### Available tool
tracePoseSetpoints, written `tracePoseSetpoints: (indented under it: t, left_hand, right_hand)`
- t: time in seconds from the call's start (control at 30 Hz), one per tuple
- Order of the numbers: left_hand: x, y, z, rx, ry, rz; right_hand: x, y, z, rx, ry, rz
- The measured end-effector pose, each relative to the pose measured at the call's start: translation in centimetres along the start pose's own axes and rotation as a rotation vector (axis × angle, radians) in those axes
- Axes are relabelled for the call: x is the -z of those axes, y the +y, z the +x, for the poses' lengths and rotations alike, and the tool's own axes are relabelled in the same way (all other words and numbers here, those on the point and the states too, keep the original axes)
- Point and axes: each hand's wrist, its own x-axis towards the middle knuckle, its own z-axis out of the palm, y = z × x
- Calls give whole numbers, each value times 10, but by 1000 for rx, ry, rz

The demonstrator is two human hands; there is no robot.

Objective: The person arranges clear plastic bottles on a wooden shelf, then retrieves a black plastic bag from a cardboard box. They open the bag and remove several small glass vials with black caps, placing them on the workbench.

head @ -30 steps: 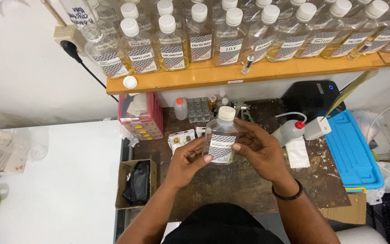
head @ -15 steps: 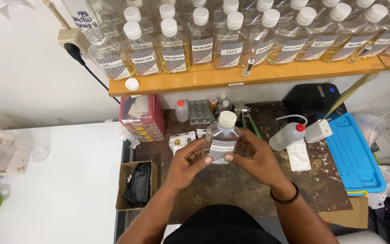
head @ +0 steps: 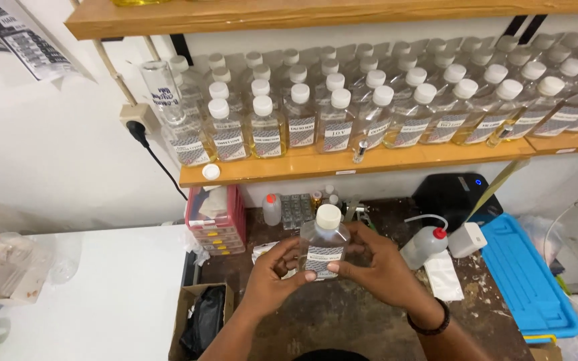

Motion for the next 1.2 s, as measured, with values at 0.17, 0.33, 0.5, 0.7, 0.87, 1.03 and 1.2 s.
tracePoseSetpoints:
  t: [0.17,0.33,0.5,0.7,0.87,1.03,1.2]
  left_hand:
    - [0,17,1,146,127,76]
    - [-3,37,6,118,101,159]
    - [-8,50,10,44,86,172]
    - [-12,57,11,-59,51,57]
    - [-9,47,8,-114,71,103]
    - [-8,49,4,-118,53,43]
    - [-2,50,4,-160,49,-43]
  right_hand:
    - [3,-23,2,46,14,-113]
    - [25,-59,9,340,56,-266]
    - [35,-101,8,385,23,-435]
    - [39,-125,4,241,-48,-413]
    - [40,-125,2,193,-71,-440]
    - [38,-131,8,237,-54,-441]
    - [62,-166,22,590,11,-505]
